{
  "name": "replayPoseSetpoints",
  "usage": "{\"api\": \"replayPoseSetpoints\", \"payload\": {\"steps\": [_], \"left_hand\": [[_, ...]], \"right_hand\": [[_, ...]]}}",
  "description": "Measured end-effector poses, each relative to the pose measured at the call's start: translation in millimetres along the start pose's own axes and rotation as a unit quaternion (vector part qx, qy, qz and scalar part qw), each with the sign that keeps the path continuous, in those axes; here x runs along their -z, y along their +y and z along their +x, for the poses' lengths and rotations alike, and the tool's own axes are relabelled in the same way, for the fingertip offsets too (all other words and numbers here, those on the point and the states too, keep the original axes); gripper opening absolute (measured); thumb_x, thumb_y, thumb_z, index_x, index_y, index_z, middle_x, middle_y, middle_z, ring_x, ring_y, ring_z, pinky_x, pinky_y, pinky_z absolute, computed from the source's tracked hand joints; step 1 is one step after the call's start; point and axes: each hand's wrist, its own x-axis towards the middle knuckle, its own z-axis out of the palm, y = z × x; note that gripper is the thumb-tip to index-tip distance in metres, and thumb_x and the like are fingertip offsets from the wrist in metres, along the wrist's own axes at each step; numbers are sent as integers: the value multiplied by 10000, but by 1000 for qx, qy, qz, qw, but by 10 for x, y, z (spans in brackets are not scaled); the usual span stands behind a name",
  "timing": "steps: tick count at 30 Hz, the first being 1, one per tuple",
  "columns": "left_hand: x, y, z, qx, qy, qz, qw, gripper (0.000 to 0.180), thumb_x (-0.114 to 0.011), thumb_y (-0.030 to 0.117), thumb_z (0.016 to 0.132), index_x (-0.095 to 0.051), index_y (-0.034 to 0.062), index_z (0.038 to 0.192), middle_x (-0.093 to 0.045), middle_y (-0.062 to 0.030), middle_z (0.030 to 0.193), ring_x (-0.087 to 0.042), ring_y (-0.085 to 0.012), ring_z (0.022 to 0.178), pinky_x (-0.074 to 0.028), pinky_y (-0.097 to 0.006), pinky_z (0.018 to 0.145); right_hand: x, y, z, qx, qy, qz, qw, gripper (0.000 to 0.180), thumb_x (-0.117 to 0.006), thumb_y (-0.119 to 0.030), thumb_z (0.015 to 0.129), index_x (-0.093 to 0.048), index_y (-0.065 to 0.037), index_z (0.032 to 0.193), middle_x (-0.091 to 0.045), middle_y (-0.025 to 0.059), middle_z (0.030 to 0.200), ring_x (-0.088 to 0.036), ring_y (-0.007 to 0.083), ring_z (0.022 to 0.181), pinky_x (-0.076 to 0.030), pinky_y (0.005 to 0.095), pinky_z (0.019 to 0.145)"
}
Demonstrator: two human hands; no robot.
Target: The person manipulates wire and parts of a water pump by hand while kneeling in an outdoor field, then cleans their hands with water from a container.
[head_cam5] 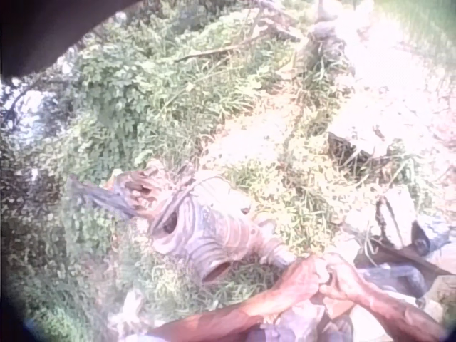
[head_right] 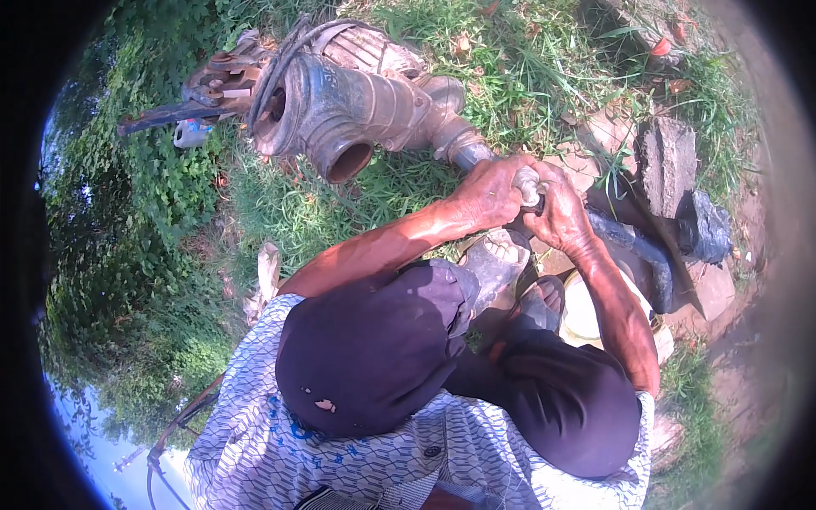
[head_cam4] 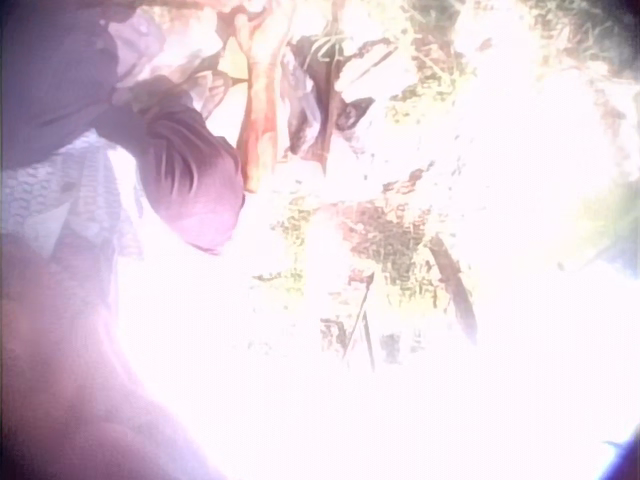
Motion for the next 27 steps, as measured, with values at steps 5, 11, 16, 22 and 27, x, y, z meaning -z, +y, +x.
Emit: {"api": "replayPoseSetpoints", "payload": {"steps": [5,11,16,22,27], "left_hand": [[-4,67,11,40,-41,-33,998,416,-492,-5,772,-571,47,1177,-648,-156,824,-665,-252,701,-539,-372,648],[304,2,107,207,-232,-418,853,614,-543,230,914,-298,87,1459,-550,-158,1200,-659,-275,892,-575,-409,828],[27,10,214,190,-180,-351,899,538,-618,167,894,-398,77,1377,-552,-157,1200,-646,-261,949,-594,-395,771],[-255,30,184,135,-135,-316,929,516,-616,41,852,-451,69,1340,-563,-118,1157,-624,-207,975,-597,-316,674],[-413,-98,223,99,-137,-170,971,566,-578,19,871,-377,91,1396,-550,-122,1172,-617,-170,939,-559,-273,592]], "right_hand": [[94,-50,-4,13,-23,-145,989,701,-706,-157,687,-442,-26,1323,-548,186,1184,-547,334,1118,-438,390,977],[171,-183,-18,-123,-8,-37,992,774,-750,-159,635,-438,-55,1335,-570,156,1203,-573,268,1134,-455,360,962],[121,132,-108,-96,6,176,980,728,-813,-184,657,-463,-44,1279,-585,107,1163,-594,216,1080,-480,334,928],[98,100,-207,-212,46,661,718,372,-591,-278,937,-516,-51,1221,-610,113,1100,-633,237,994,-572,452,817],[53,286,-326,-178,58,614,767,538,-698,-163,834,-464,-37,1302,-535,111,1219,-555,226,1126,-468,376,986]]}}
